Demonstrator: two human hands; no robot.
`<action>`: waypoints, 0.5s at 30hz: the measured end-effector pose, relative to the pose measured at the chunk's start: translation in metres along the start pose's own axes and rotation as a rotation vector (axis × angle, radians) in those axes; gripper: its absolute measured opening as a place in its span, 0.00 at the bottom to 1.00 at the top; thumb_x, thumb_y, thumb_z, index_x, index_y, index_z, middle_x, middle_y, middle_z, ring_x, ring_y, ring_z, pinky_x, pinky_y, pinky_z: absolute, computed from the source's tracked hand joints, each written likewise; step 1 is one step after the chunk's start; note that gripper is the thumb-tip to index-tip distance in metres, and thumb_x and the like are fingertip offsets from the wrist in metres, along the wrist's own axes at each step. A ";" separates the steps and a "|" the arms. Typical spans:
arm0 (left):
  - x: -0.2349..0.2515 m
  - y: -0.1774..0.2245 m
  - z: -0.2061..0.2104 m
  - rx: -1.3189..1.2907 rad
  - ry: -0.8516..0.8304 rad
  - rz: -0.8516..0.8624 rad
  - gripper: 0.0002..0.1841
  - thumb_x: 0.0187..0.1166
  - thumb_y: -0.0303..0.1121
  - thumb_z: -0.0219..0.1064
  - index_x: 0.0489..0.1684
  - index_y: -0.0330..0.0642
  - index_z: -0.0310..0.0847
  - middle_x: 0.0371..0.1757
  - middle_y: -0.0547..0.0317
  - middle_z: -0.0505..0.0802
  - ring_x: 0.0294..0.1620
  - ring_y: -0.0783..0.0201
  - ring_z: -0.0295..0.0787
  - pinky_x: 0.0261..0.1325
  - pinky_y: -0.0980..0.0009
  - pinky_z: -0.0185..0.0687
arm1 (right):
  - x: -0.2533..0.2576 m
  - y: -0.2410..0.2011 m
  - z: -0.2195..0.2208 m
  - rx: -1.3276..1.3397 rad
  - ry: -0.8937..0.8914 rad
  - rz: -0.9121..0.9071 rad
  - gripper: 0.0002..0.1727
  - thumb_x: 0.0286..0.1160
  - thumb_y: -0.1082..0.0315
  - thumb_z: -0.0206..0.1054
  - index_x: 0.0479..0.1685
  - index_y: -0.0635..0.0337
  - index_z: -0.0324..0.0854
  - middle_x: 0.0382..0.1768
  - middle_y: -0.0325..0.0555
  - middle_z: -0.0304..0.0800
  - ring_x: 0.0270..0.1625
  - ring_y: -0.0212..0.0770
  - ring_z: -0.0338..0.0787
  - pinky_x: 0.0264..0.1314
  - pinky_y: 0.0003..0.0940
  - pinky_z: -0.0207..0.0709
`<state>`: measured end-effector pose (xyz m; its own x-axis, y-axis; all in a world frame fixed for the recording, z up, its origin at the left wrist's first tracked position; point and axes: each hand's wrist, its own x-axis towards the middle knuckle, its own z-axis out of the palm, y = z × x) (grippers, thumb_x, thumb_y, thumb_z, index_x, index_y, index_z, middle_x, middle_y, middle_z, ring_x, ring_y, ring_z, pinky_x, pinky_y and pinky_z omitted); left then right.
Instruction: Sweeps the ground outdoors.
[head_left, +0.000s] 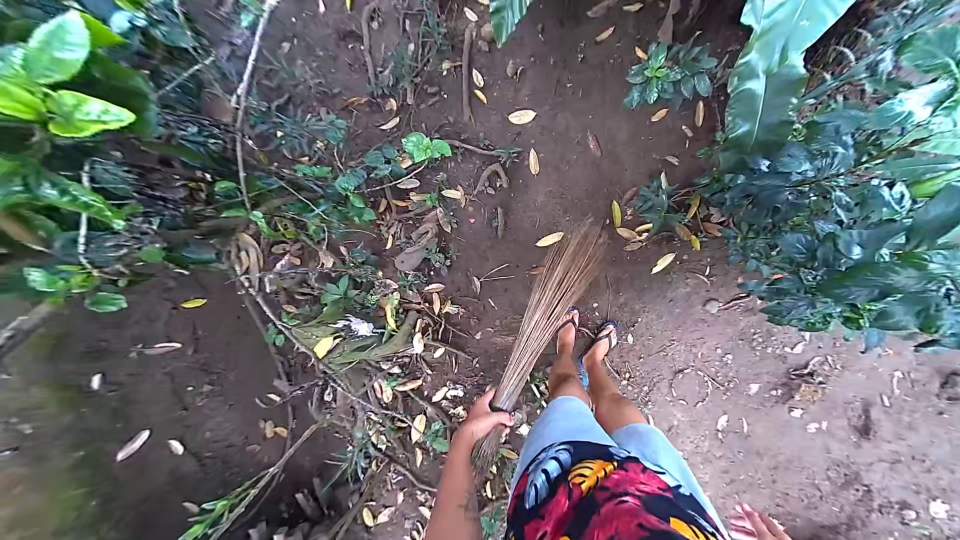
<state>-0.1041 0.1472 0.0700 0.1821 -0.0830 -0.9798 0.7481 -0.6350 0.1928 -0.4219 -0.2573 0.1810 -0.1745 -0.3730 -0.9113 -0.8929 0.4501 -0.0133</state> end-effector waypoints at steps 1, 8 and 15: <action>-0.004 -0.012 0.004 -0.037 0.047 -0.007 0.46 0.59 0.22 0.79 0.86 0.40 0.62 0.57 0.36 0.89 0.39 0.51 0.93 0.45 0.55 0.92 | 0.020 0.019 -0.005 0.003 -0.029 -0.059 0.29 0.96 0.56 0.46 0.80 0.75 0.65 0.70 0.70 0.81 0.68 0.56 0.87 0.70 0.49 0.80; 0.043 -0.013 0.018 -0.264 0.510 -0.135 0.37 0.64 0.32 0.81 0.76 0.30 0.71 0.58 0.32 0.89 0.56 0.42 0.90 0.60 0.45 0.86 | 0.026 0.012 0.002 -0.075 -0.041 -0.034 0.27 0.97 0.59 0.46 0.79 0.75 0.67 0.63 0.71 0.83 0.55 0.51 0.90 0.62 0.45 0.82; 0.078 0.062 0.039 -0.149 0.331 -0.230 0.32 0.70 0.39 0.78 0.71 0.26 0.76 0.65 0.33 0.87 0.66 0.43 0.84 0.69 0.45 0.78 | 0.025 0.024 0.003 -0.070 -0.044 -0.048 0.27 0.97 0.60 0.47 0.79 0.75 0.67 0.62 0.72 0.83 0.55 0.51 0.90 0.63 0.45 0.81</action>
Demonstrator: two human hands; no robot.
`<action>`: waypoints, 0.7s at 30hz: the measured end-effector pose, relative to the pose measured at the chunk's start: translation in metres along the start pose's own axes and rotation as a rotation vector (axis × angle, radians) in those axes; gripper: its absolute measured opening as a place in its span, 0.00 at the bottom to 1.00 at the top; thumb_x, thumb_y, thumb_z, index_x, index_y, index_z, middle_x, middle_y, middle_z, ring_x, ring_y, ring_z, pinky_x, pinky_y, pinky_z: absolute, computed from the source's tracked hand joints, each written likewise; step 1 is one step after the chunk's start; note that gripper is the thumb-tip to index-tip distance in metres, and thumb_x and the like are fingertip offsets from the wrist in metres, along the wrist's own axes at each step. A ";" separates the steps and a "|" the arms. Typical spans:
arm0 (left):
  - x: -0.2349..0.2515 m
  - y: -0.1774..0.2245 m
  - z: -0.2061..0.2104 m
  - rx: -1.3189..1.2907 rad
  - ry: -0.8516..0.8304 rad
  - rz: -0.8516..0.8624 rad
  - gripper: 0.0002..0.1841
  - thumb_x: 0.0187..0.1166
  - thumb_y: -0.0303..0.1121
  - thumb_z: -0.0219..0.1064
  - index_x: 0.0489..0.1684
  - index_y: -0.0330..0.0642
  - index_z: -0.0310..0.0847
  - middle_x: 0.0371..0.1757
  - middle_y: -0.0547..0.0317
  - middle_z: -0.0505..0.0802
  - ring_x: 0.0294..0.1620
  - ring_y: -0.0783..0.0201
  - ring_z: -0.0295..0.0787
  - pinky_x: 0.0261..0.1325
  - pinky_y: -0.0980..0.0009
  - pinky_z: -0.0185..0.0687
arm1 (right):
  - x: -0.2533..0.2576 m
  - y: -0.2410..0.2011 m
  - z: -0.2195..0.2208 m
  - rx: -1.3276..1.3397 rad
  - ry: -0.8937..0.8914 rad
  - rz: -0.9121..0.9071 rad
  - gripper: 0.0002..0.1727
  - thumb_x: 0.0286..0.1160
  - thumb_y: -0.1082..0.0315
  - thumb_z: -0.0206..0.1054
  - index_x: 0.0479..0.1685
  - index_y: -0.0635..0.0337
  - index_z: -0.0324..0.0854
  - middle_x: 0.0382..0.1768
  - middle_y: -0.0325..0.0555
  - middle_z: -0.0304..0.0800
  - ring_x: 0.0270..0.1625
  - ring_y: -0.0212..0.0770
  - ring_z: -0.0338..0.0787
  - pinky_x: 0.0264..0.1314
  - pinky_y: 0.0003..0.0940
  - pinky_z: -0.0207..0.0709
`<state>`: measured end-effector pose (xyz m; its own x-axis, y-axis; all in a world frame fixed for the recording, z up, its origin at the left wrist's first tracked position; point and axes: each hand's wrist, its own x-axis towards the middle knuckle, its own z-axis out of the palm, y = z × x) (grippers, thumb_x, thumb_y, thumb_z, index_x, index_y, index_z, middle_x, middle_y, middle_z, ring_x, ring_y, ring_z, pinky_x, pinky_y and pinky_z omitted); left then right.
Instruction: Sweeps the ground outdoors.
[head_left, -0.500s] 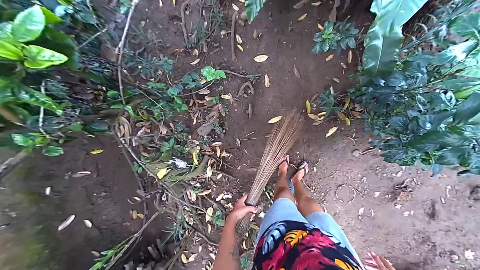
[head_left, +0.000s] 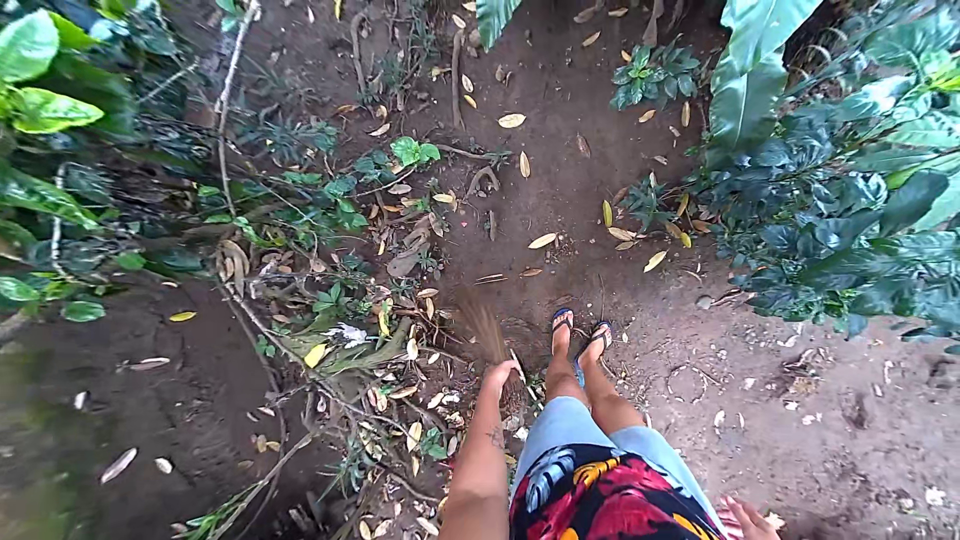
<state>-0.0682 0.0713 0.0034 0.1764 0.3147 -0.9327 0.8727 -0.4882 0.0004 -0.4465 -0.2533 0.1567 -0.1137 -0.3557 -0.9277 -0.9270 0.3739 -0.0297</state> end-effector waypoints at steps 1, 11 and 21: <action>-0.007 0.003 0.011 0.035 -0.077 0.028 0.31 0.72 0.38 0.76 0.71 0.29 0.75 0.61 0.36 0.89 0.58 0.47 0.87 0.63 0.49 0.82 | 0.000 0.002 0.000 0.016 0.000 0.007 0.27 0.97 0.60 0.46 0.79 0.76 0.66 0.63 0.71 0.83 0.55 0.51 0.90 0.63 0.45 0.81; -0.068 -0.003 -0.008 0.295 -0.506 0.226 0.44 0.66 0.20 0.75 0.87 0.43 0.59 0.55 0.42 0.89 0.35 0.58 0.90 0.41 0.62 0.90 | 0.015 0.024 -0.006 0.135 -0.009 0.001 0.27 0.97 0.59 0.45 0.79 0.73 0.66 0.61 0.69 0.84 0.52 0.50 0.91 0.60 0.45 0.83; -0.028 0.078 0.019 0.568 0.095 0.280 0.45 0.60 0.36 0.83 0.83 0.34 0.66 0.73 0.33 0.83 0.75 0.40 0.80 0.77 0.42 0.74 | 0.011 0.048 -0.004 0.121 -0.019 0.032 0.26 0.96 0.59 0.49 0.75 0.75 0.71 0.61 0.70 0.85 0.57 0.53 0.90 0.65 0.48 0.81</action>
<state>-0.0135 0.0090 0.0227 0.4254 0.1705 -0.8888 0.4148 -0.9096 0.0240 -0.4937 -0.2423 0.1467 -0.1348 -0.3260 -0.9357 -0.8731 0.4857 -0.0435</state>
